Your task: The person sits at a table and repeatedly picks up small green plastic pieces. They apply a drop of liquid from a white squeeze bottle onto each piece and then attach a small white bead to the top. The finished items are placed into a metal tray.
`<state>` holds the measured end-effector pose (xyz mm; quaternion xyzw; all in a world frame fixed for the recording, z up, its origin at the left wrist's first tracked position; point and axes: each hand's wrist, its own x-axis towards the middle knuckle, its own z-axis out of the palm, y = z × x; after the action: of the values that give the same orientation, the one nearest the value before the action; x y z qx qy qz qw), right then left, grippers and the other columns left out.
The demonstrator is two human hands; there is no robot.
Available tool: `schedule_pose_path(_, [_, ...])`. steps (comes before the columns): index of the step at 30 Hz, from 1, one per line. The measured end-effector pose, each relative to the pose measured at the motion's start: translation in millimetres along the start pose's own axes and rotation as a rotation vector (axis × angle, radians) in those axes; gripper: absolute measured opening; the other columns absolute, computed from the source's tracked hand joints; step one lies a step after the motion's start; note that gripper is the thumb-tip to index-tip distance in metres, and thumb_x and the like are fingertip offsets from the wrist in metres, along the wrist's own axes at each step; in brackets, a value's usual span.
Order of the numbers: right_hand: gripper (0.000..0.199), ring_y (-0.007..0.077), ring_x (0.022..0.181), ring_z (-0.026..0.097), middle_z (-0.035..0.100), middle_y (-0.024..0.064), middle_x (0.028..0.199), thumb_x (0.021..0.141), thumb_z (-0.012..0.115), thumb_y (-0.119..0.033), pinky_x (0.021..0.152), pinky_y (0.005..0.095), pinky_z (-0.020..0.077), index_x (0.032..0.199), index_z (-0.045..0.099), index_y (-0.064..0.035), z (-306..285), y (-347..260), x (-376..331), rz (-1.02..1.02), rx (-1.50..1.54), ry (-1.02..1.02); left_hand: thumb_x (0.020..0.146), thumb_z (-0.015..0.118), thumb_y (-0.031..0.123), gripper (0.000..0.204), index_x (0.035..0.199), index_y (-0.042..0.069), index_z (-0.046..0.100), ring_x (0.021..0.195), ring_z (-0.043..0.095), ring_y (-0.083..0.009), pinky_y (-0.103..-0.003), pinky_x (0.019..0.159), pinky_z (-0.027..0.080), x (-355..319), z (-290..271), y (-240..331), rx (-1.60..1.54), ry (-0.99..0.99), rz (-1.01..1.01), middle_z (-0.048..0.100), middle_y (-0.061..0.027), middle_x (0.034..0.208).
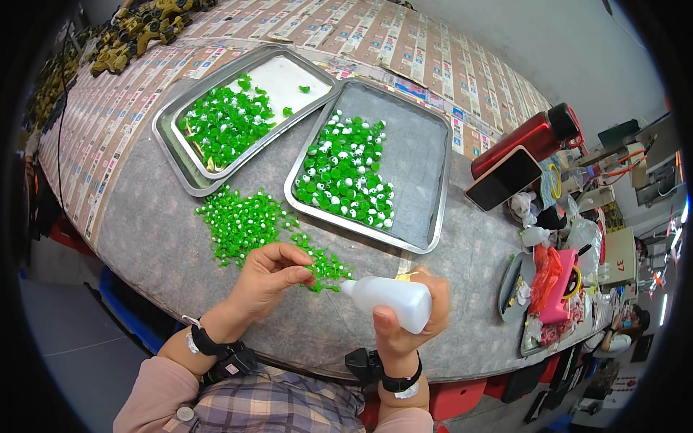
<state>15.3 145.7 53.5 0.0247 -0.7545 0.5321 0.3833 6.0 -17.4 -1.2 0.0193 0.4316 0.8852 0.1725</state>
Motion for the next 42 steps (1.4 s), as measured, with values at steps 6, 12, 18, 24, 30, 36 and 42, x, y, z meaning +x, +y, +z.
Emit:
schedule_pose_path(6, [0.057, 0.0113, 0.056, 0.039, 0.039, 0.0027, 0.063, 0.065, 0.057, -0.057, 0.058, 0.0262, 0.0374, 0.072, 0.041, -0.0027, -4, 4, -3, 0.006, -0.060, -0.036, 0.076, 0.058, 0.005, 0.012, 0.087, 0.001, 0.057, 0.073, 0.056, -0.0101, -0.022, 0.066, 0.045, 0, 0, 0, -0.002, 0.006, 0.018, 0.059, -0.0044, 0.078])
schedule_pose_path(12, [0.043, 0.0140, 0.068, 0.050, 0.050, 0.0072, 0.077, 0.072, 0.060, -0.034, 0.067, 0.0262, 0.0409, 0.091, 0.044, 0.0018, -41, 19, 23, 0.139, 0.151, 0.044, 0.076, 0.057, 0.004, 0.011, 0.086, 0.001, 0.057, 0.071, 0.056, -0.0105, -0.022, 0.066, 0.045, 0, 0, -1, 0.001, 0.037, 0.018, 0.059, -0.0049, 0.077])
schedule_pose_path(18, [0.034, 0.0153, 0.087, 0.051, 0.053, 0.0142, 0.099, 0.076, 0.053, -0.005, 0.079, 0.0242, 0.0377, 0.106, 0.040, 0.0041, -91, 79, 44, 0.425, -0.004, -0.154, 0.076, 0.058, 0.005, 0.011, 0.086, 0.001, 0.057, 0.068, 0.056, -0.0112, -0.023, 0.064, 0.045, 0, 1, 1, -0.019, 0.074, -0.016, 0.059, -0.0056, 0.075])
schedule_pose_path(24, [0.036, 0.0173, 0.088, 0.052, 0.054, 0.0108, 0.097, 0.073, 0.056, -0.002, 0.080, 0.0253, 0.0374, 0.106, 0.043, 0.0016, -119, 119, 31, 0.306, -0.298, -0.085, 0.075, 0.059, 0.005, 0.009, 0.082, 0.002, 0.055, 0.065, 0.057, -0.0127, -0.025, 0.062, 0.048, 1, 3, 2, -0.035, 0.100, -0.044, 0.059, -0.0062, 0.071])
schedule_pose_path(30, [0.018, 0.0194, 0.073, 0.051, 0.056, 0.0097, 0.080, 0.067, 0.062, -0.008, 0.065, 0.0290, 0.0389, 0.083, 0.056, -0.0009, -59, 43, 57, -0.018, -0.644, -0.223, 0.075, 0.058, 0.005, 0.009, 0.083, 0.002, 0.055, 0.066, 0.057, -0.0125, -0.026, 0.062, 0.048, 1, 0, 0, -0.001, 0.117, -0.055, 0.058, -0.0059, 0.073])
schedule_pose_path(36, [0.019, 0.0215, 0.062, 0.051, 0.056, 0.0096, 0.066, 0.064, 0.065, -0.016, 0.059, 0.0329, 0.0400, 0.072, 0.058, -0.0005, -7, 112, 58, 0.222, -0.592, -0.754, 0.075, 0.058, 0.005, 0.009, 0.083, 0.002, 0.055, 0.065, 0.057, -0.0126, -0.025, 0.062, 0.048, 3, 0, -2, -0.011, 0.108, -0.045, 0.058, -0.0056, 0.073])
schedule_pose_path(42, [0.017, 0.0139, 0.066, 0.054, 0.057, 0.0071, 0.069, 0.065, 0.063, -0.009, 0.062, 0.0257, 0.0416, 0.077, 0.053, -0.0001, -8, 82, 61, 0.257, -0.396, -0.691, 0.074, 0.059, 0.004, 0.009, 0.081, 0.001, 0.056, 0.066, 0.057, -0.0138, -0.026, 0.063, 0.048, 2, 1, 1, 0.003, 0.060, -0.063, 0.059, -0.0062, 0.073])
